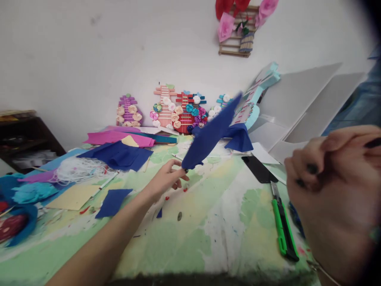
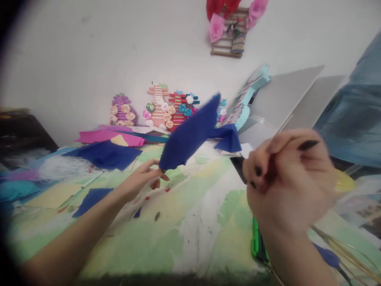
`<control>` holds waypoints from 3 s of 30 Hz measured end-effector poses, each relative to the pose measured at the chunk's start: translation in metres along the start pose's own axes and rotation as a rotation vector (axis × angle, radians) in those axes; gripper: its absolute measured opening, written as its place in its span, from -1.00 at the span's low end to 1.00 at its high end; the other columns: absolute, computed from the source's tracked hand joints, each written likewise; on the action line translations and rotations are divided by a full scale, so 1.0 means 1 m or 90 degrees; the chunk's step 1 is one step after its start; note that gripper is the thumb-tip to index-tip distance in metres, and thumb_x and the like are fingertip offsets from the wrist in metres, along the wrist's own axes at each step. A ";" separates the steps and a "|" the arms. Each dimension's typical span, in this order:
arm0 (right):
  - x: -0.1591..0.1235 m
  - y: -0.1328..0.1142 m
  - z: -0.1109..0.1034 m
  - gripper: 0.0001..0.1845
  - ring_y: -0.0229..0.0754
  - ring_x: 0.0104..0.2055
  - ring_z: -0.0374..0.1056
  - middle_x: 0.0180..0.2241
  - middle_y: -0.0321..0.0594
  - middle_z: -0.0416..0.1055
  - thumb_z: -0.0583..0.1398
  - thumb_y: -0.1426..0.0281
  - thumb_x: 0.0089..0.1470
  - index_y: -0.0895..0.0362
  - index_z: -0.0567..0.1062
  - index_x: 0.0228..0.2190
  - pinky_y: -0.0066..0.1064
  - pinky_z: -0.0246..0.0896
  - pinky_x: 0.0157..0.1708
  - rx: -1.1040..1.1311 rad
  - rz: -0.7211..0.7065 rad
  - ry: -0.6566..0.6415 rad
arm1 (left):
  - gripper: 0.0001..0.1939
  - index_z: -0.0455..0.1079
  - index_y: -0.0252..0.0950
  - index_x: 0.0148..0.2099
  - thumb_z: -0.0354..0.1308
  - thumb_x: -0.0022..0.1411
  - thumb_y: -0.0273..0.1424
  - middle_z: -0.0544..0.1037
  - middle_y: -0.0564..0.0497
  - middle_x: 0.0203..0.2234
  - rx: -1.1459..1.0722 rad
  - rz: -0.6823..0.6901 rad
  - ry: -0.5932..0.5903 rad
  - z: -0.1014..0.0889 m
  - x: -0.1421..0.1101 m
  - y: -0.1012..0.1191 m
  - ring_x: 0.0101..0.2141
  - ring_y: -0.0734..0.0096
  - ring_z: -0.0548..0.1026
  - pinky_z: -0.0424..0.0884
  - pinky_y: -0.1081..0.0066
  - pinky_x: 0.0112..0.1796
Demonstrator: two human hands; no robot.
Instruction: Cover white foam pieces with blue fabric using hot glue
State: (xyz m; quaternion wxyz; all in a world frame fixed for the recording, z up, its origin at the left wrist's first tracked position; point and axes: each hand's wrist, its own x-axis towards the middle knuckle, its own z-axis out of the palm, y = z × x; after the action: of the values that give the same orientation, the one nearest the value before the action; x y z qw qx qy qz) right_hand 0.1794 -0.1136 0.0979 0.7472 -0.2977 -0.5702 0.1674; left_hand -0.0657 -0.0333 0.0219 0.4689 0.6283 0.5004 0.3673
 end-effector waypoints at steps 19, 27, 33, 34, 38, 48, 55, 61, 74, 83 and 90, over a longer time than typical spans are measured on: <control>-0.047 0.094 0.034 -0.59 -0.16 -0.31 0.39 -0.30 -0.09 0.50 0.23 0.12 -0.06 0.19 0.50 -0.27 -0.37 0.24 -0.39 -0.100 0.468 -0.334 | -0.79 0.45 -0.48 -0.30 0.29 -0.01 -0.46 0.54 -0.11 -0.47 -0.461 -0.024 -0.216 0.027 -0.007 -0.030 -0.50 0.45 0.48 0.40 0.45 -0.42; -0.067 0.112 0.058 -0.71 -0.30 -0.57 0.20 -0.60 -0.30 0.34 0.27 0.20 -0.13 0.18 0.42 -0.56 -0.42 0.11 -0.54 0.009 0.500 -0.179 | -0.69 0.44 -0.44 -0.24 0.36 -0.06 -0.40 0.57 -0.12 -0.44 -0.433 -0.049 -0.177 0.047 -0.011 -0.035 -0.42 0.30 0.54 0.46 0.38 -0.37; -0.078 0.122 0.053 -0.82 -0.34 -0.53 0.17 -0.61 -0.34 0.29 0.24 0.33 -0.11 0.19 0.41 -0.57 -0.46 0.10 -0.48 0.122 0.518 -0.168 | -0.72 0.45 -0.38 -0.27 0.36 -0.07 -0.40 0.58 -0.04 -0.44 -0.359 -0.074 -0.063 0.057 -0.011 -0.040 -0.51 0.45 0.50 0.38 0.52 -0.50; -0.077 0.123 0.052 -0.83 -0.33 -0.53 0.17 -0.60 -0.33 0.30 0.23 0.33 -0.10 0.19 0.42 -0.55 -0.45 0.10 -0.47 0.118 0.521 -0.177 | -0.72 0.45 -0.37 -0.27 0.36 -0.07 -0.39 0.58 -0.03 -0.44 -0.351 -0.075 -0.053 0.058 -0.011 -0.040 -0.50 0.45 0.50 0.38 0.51 -0.50; -0.076 0.120 0.048 -0.87 -0.29 -0.50 0.21 -0.55 -0.28 0.34 0.19 0.36 -0.07 0.17 0.41 -0.52 -0.41 0.13 -0.44 -0.020 0.448 -0.220 | -0.69 0.43 -0.36 -0.26 0.36 -0.08 -0.36 0.56 -0.01 -0.49 -0.312 -0.085 -0.027 0.059 -0.011 -0.039 -0.51 0.41 0.50 0.37 0.49 -0.51; -0.085 0.122 0.050 -0.91 -0.10 -0.24 0.21 -0.32 -0.08 0.30 0.08 0.56 0.06 0.16 0.33 -0.34 -0.25 0.19 -0.24 -0.384 -0.167 -0.290 | -0.66 0.33 -0.35 -0.26 0.32 -0.09 -0.36 0.47 0.03 -0.47 -0.119 -0.068 0.041 0.060 -0.013 -0.042 -0.42 0.37 0.44 0.33 0.46 -0.46; -0.086 0.123 0.050 -0.82 -0.08 -0.28 0.21 -0.31 -0.05 0.35 0.04 0.59 0.07 0.16 0.39 -0.34 -0.21 0.19 -0.27 -0.469 -0.277 -0.306 | -0.72 0.31 -0.29 -0.35 0.32 -0.12 -0.40 0.47 0.07 -0.48 -0.062 -0.039 0.033 0.061 -0.016 -0.041 -0.39 0.33 0.43 0.32 0.44 -0.43; -0.087 0.123 0.049 -0.87 -0.05 -0.25 0.23 -0.34 -0.06 0.39 0.08 0.53 0.04 0.16 0.42 -0.36 -0.20 0.17 -0.29 -0.480 -0.251 -0.302 | -0.72 0.30 -0.26 -0.25 0.25 -0.07 -0.45 0.49 0.06 -0.40 -0.018 0.031 0.038 0.062 -0.015 -0.043 -0.32 0.30 0.45 0.36 0.40 -0.34; -0.086 0.115 0.052 -0.86 -0.17 -0.36 0.17 -0.48 -0.24 0.25 0.06 0.40 0.11 0.10 0.27 -0.49 -0.34 0.10 -0.36 -0.382 -0.005 -0.328 | -0.64 0.27 -0.24 -0.11 0.20 -0.01 -0.46 0.49 0.01 -0.23 0.007 0.118 -0.031 0.062 -0.022 -0.036 -0.19 0.23 0.44 0.37 0.33 -0.19; -0.087 0.118 0.052 -0.84 -0.19 -0.40 0.14 -0.51 -0.27 0.20 0.00 0.50 0.08 0.08 0.20 -0.52 -0.36 0.05 -0.40 -0.360 0.006 -0.323 | -0.80 0.25 -0.24 -0.32 0.18 -0.04 -0.48 0.40 0.10 -0.47 0.032 0.107 -0.008 0.067 -0.023 -0.032 -0.40 0.35 0.37 0.35 0.39 -0.34; -0.088 0.119 0.052 -0.83 -0.18 -0.40 0.14 -0.50 -0.26 0.19 -0.02 0.50 0.09 0.08 0.18 -0.52 -0.35 0.04 -0.39 -0.357 0.008 -0.329 | -0.73 0.20 -0.22 -0.37 0.21 -0.10 -0.56 0.36 0.12 -0.53 -0.032 0.031 0.015 0.070 -0.026 -0.025 -0.36 0.30 0.40 0.34 0.38 -0.33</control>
State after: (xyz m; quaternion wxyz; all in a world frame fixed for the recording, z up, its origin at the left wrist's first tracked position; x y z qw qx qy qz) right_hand 0.1149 -0.0615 -0.0348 0.4673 -0.4420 -0.7616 0.0785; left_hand -0.0139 -0.0724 -0.0216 0.4698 0.6238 0.4811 0.3983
